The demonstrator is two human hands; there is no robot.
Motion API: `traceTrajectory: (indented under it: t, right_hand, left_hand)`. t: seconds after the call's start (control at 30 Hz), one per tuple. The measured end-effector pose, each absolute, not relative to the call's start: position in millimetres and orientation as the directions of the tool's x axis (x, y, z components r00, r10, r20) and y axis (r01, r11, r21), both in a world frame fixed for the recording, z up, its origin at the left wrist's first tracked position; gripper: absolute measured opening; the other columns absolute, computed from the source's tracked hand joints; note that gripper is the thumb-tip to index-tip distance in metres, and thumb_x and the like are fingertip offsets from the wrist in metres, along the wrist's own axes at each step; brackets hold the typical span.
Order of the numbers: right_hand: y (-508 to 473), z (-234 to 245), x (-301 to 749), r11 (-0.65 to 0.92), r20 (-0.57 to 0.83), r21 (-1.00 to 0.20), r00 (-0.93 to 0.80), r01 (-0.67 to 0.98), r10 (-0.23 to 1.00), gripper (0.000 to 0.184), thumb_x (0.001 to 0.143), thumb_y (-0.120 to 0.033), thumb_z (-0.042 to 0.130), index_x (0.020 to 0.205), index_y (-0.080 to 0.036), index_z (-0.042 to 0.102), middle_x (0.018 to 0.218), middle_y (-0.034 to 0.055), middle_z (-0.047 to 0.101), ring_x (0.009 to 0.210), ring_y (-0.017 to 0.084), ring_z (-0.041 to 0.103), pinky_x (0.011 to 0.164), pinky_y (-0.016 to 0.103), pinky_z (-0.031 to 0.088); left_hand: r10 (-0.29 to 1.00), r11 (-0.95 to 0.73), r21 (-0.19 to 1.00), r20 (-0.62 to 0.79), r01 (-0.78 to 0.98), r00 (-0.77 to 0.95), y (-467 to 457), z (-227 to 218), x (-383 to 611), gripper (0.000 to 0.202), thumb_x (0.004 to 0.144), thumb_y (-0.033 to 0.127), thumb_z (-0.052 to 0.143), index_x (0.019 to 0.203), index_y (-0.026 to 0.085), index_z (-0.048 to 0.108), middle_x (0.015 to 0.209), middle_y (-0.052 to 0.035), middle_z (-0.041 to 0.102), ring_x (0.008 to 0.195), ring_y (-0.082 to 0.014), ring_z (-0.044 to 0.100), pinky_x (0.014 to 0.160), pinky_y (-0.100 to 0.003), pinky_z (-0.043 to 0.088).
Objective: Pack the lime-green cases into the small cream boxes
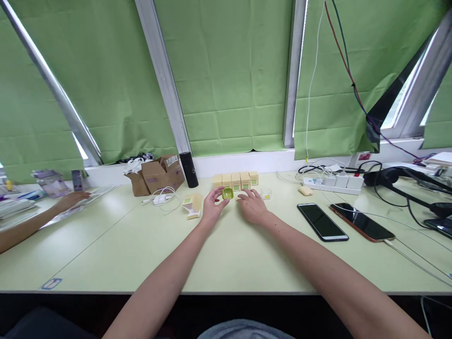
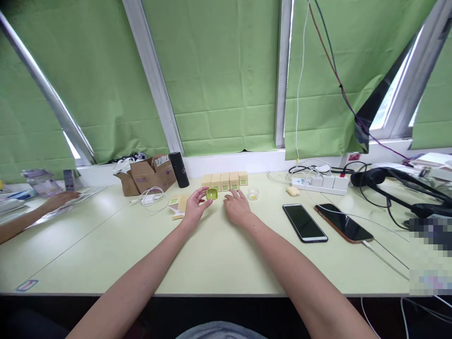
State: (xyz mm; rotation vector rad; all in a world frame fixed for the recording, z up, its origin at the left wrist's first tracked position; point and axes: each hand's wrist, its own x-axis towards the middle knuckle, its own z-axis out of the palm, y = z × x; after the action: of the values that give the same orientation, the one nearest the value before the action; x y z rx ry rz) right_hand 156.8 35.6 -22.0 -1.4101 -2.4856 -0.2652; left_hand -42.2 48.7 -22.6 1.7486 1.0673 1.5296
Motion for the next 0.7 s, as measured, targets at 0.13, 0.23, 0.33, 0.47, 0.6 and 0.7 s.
traceTrajectory:
  t: [0.13, 0.23, 0.33, 0.47, 0.6, 0.7]
  right_hand:
    - [45.8, -20.5, 147.7, 0.499, 0.292, 0.018, -0.482, 0.866, 0.826, 0.046, 0.092, -0.006, 0.046, 0.130, -0.015, 0.072, 0.145, 0.0138, 0.065, 0.157, 0.032, 0.030, 0.128, 0.054, 0.014]
    - [50.3, -23.2, 141.9, 0.484, 0.259, 0.003, -0.468, 0.875, 0.845, 0.043, 0.092, -0.008, 0.048, 0.126, -0.015, 0.073, 0.138, 0.0146, 0.070, 0.157, 0.032, 0.031, 0.129, 0.054, 0.012]
    - [51.7, -27.4, 137.5, 0.466, 0.263, -0.004, -0.449, 0.885, 0.854, 0.043, 0.092, -0.009, 0.048, 0.126, -0.015, 0.074, 0.136, 0.0160, 0.070, 0.155, 0.033, 0.034, 0.128, 0.054, 0.012]
    - [46.5, -26.8, 135.8, 0.456, 0.298, 0.000, -0.435, 0.890, 0.850, 0.043, 0.093, -0.009, 0.048, 0.126, -0.016, 0.074, 0.135, 0.0176, 0.070, 0.154, 0.034, 0.035, 0.127, 0.055, 0.013]
    - [33.6, -17.7, 140.7, 0.469, 0.368, 0.055, -0.454, 0.882, 0.811, 0.038, 0.090, -0.005, 0.050, 0.116, -0.015, 0.076, 0.129, 0.0186, 0.072, 0.141, 0.033, 0.049, 0.118, 0.047, 0.028]
    - [22.7, -13.3, 147.5, 0.461, 0.344, 0.067, -0.454, 0.885, 0.822, 0.030, 0.083, -0.003, 0.056, 0.100, -0.012, 0.078, 0.114, 0.0182, 0.076, 0.108, 0.029, 0.068, 0.100, 0.041, 0.041]
  left_hand:
    - [0.844, -0.535, 0.823, 0.533, 0.193, 0.062, 45.0, -21.8, -39.0, 0.055, 0.074, 0.041, 0.083, 0.122, 0.024, 0.063, 0.128, -0.0112, 0.074, 0.122, -0.0287, 0.069, 0.090, -0.035, 0.047]
    - [0.841, -0.539, 0.819, 0.535, 0.198, 0.077, 42.8, -20.7, -37.8, 0.053, 0.074, 0.041, 0.082, 0.121, 0.024, 0.063, 0.128, -0.0110, 0.075, 0.123, -0.0291, 0.069, 0.091, -0.036, 0.047]
    - [0.842, -0.537, 0.819, 0.533, 0.201, 0.080, 41.7, -19.9, -37.4, 0.053, 0.075, 0.041, 0.082, 0.121, 0.024, 0.063, 0.127, -0.0115, 0.075, 0.124, -0.0295, 0.068, 0.092, -0.037, 0.047]
    - [0.834, -0.550, 0.813, 0.548, 0.189, 0.072, 41.4, -19.2, -37.0, 0.052, 0.075, 0.042, 0.082, 0.120, 0.023, 0.062, 0.125, -0.0122, 0.075, 0.121, -0.0293, 0.070, 0.091, -0.036, 0.048]
    - [0.832, -0.553, 0.815, 0.552, 0.173, 0.058, 41.4, -18.7, -35.9, 0.053, 0.075, 0.041, 0.082, 0.119, 0.023, 0.061, 0.124, -0.0126, 0.075, 0.121, -0.0288, 0.070, 0.091, -0.036, 0.047]
    - [0.835, -0.548, 0.821, 0.548, 0.161, 0.049, 41.4, -19.0, -33.7, 0.053, 0.074, 0.040, 0.082, 0.120, 0.022, 0.061, 0.125, -0.0128, 0.075, 0.122, -0.0287, 0.069, 0.090, -0.035, 0.047]
